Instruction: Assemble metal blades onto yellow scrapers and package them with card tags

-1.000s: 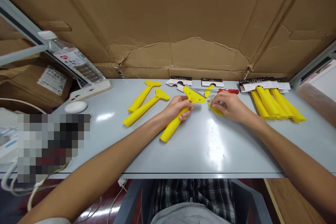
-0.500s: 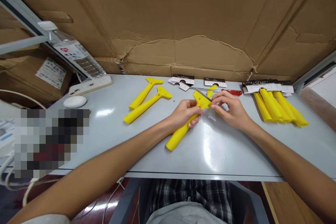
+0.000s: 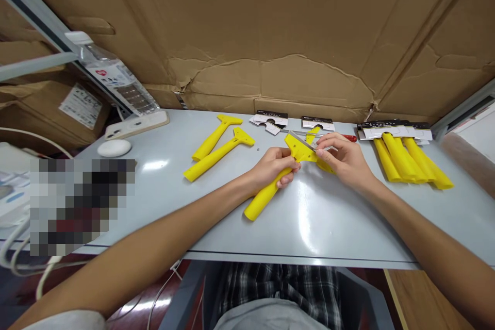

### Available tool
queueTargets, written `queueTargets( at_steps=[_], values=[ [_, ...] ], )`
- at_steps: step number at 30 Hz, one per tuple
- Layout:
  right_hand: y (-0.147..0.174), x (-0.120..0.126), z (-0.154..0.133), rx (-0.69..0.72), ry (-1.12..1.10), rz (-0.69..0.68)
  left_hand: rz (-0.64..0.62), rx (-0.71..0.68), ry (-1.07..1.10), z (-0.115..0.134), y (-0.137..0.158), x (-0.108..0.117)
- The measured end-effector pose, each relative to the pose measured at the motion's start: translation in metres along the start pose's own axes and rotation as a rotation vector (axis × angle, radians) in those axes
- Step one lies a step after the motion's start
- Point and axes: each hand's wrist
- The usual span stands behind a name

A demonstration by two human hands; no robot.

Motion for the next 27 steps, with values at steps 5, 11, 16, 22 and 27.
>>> queueTargets(
  at_steps=[5,11,16,22,27],
  values=[
    [0.001,-0.002,-0.001,0.041,0.057,-0.082,0.019,-0.022,-0.011,-0.002,0.000,0.000],
    [0.002,-0.004,-0.005,0.055,0.100,-0.102,0.024,-0.025,-0.030,-0.001,0.001,-0.003],
    [0.002,-0.003,-0.007,0.062,0.112,-0.127,0.025,-0.024,-0.038,-0.001,0.002,-0.005],
    [0.001,-0.004,-0.012,0.093,0.186,-0.123,0.041,-0.027,-0.073,0.000,0.005,-0.005],
    [0.001,-0.006,-0.012,0.057,0.124,-0.110,0.028,-0.022,-0.056,-0.001,0.003,-0.005]
  ],
)
Point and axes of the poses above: each hand's wrist, its own y-axis away from the middle knuckle, its own x-axis out of the back of the hand, z = x × y, and after that the axes turned 15 degrees about x, right-handed
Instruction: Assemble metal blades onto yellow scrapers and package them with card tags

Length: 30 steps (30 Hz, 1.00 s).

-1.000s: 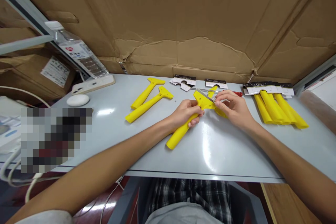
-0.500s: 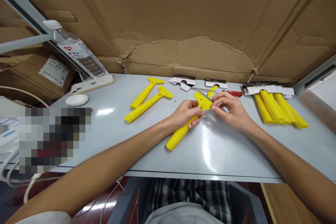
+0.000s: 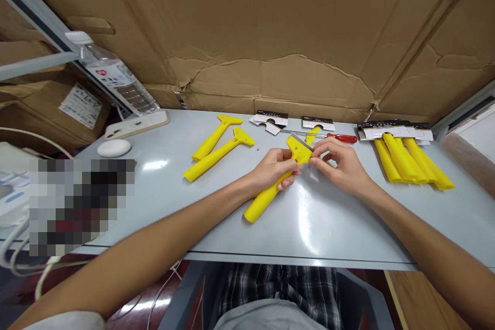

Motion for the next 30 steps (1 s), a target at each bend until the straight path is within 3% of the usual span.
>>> queueTargets(
  at_steps=[7,16,30],
  values=[
    [-0.0006,-0.0017,0.0040,-0.147,-0.190,0.072,-0.049,0.015,0.070,-0.0027,-0.0033,0.0038],
    [-0.0013,-0.0009,0.0019,-0.220,-0.306,0.073,-0.052,0.029,0.100,0.0019,-0.0002,0.0006],
    [0.0018,0.0010,0.0084,-0.107,-0.251,-0.010,-0.041,0.089,0.086,0.0038,0.0008,-0.0017]
  ],
)
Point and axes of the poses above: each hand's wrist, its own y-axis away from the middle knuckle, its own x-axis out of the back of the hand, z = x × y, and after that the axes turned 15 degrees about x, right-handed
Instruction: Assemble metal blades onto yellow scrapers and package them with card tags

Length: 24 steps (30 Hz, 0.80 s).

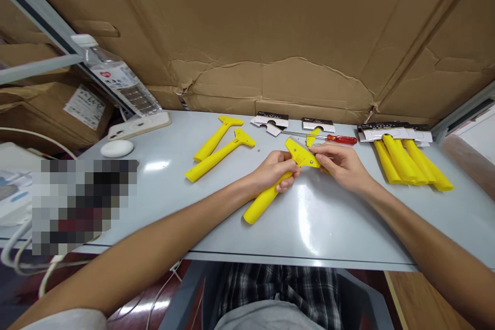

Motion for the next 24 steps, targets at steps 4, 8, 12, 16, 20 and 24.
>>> queueTargets(
  at_steps=[4,8,12,16,20,24],
  values=[
    [0.000,0.001,0.002,-0.015,0.002,-0.017,0.021,0.000,-0.007,0.001,0.003,-0.004],
    [-0.001,-0.001,0.003,-0.038,-0.020,-0.002,0.054,-0.008,-0.044,0.000,0.002,-0.006],
    [-0.003,0.002,0.000,-0.044,0.027,-0.004,0.069,-0.009,-0.048,0.000,0.001,-0.005],
    [-0.009,0.027,0.007,0.049,0.360,0.080,0.074,-0.028,-0.037,-0.001,-0.001,0.000],
    [-0.012,0.058,0.034,0.080,0.855,0.028,0.098,-0.058,-0.006,-0.001,-0.002,0.002],
    [-0.010,0.072,0.056,-0.131,1.007,-0.156,0.154,-0.104,0.034,0.004,-0.001,0.003]
  ],
)
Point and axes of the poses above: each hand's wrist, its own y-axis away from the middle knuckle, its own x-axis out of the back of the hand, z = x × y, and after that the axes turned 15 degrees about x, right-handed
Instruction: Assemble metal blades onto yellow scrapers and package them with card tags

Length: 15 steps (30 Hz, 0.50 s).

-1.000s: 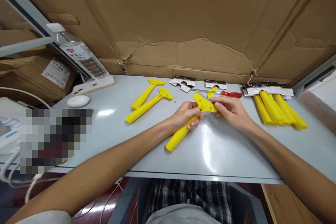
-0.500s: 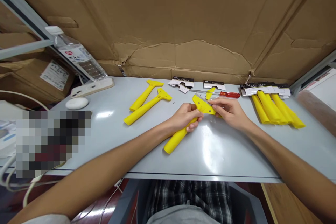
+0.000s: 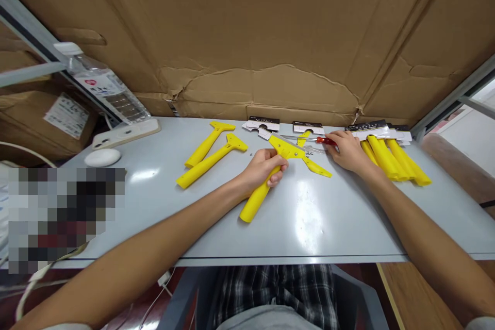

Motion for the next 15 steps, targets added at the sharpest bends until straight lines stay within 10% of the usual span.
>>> queueTargets(
  at_steps=[4,15],
  values=[
    [0.000,0.005,0.001,0.015,-0.078,0.009,0.050,-0.041,0.045,0.005,-0.003,0.005],
    [0.003,0.044,0.031,-0.134,-0.695,0.615,0.150,-0.103,0.168,0.005,-0.012,0.011]
  ],
)
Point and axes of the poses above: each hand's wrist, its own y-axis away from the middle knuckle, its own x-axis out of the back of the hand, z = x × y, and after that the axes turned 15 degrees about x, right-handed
